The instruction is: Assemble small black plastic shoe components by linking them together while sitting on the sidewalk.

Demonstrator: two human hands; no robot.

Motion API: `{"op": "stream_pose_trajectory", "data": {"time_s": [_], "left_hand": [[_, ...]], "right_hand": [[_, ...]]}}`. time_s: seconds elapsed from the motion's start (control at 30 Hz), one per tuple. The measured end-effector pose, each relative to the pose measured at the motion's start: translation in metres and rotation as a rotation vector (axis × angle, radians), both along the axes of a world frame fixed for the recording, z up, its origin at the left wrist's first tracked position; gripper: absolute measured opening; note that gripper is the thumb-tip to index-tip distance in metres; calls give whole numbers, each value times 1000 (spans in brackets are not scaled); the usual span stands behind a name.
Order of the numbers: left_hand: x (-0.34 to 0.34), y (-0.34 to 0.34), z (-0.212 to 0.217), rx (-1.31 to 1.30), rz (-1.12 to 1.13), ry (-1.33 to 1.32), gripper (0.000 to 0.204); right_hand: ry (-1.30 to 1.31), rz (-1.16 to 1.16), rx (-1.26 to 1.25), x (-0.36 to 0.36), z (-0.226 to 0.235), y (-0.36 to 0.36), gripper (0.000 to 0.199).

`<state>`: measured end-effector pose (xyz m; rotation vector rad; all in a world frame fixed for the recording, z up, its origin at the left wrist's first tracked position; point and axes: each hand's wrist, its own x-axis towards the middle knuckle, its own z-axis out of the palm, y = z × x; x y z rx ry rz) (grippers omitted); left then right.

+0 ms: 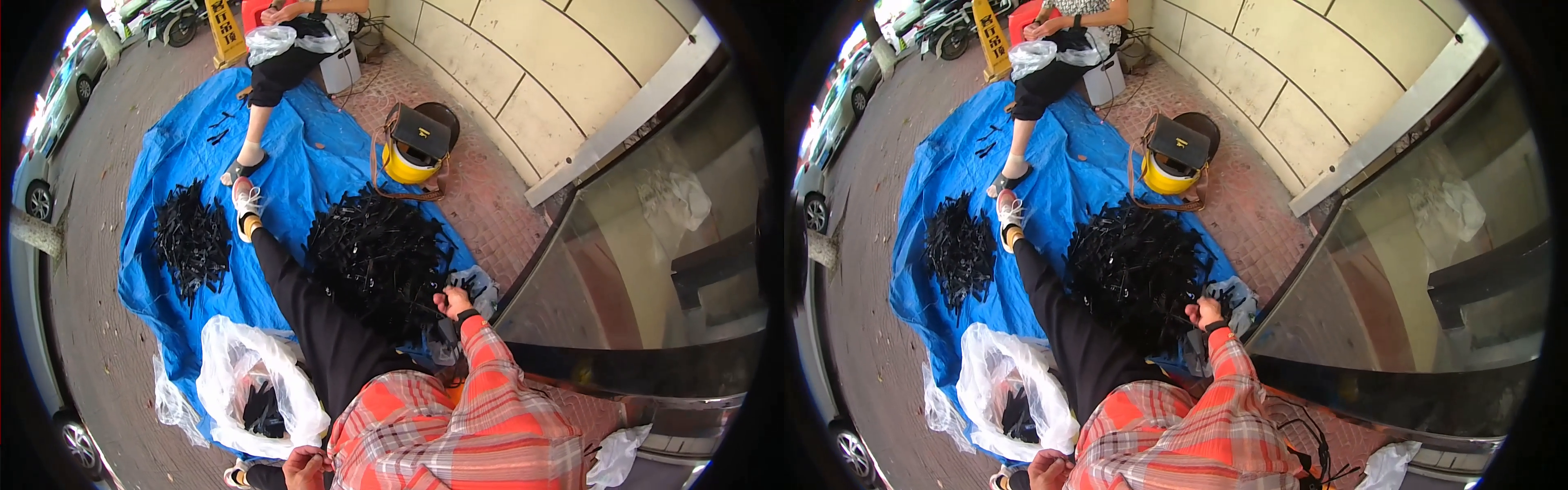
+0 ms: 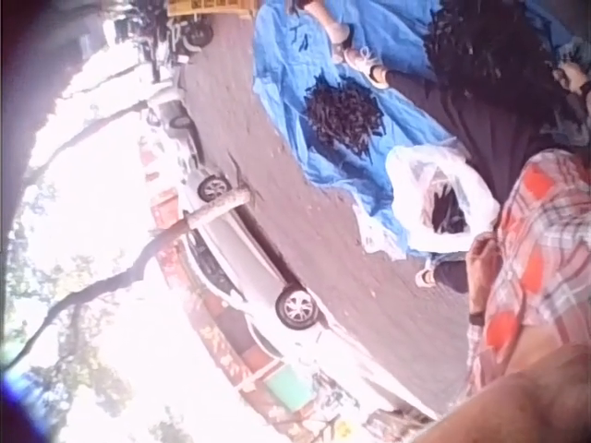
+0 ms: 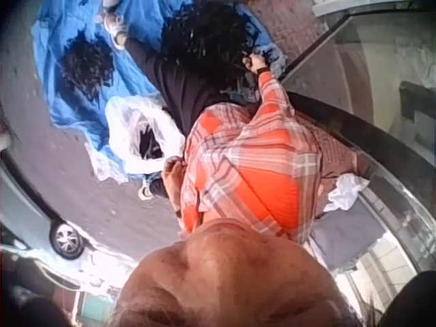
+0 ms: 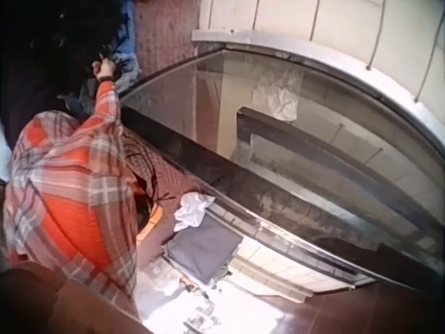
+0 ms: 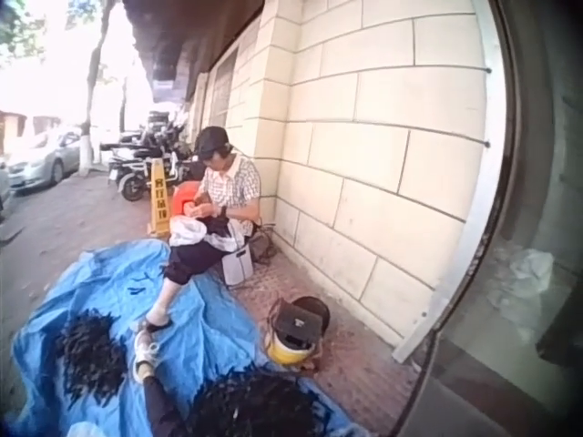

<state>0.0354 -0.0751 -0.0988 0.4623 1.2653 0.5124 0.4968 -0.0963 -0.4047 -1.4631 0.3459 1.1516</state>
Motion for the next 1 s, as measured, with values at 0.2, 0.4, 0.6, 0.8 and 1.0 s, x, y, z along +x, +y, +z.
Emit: {"op": "stream_pose_trajectory", "data": {"time_s": [0.2, 0.4, 0.6, 0.8, 1.0], "left_hand": [[12, 7, 3, -18, -50, -2, 10], [14, 12, 2, -5, -49, -1, 10], [6, 11, -4, -33, -81, 45, 13], [1, 14, -14, -20, -133, 55, 15], [-1, 19, -18, -96, -43, 77, 19]], "right_hand": [[153, -206, 94, -34, -4, 16, 17], [-18, -140, 92, -21, 21, 25, 13], [-17, -120, -143, -22, 30, 22, 21], [-12, -64, 92, 74, 7, -2, 21], [-323, -621, 281, 160, 86, 26, 35]]}}
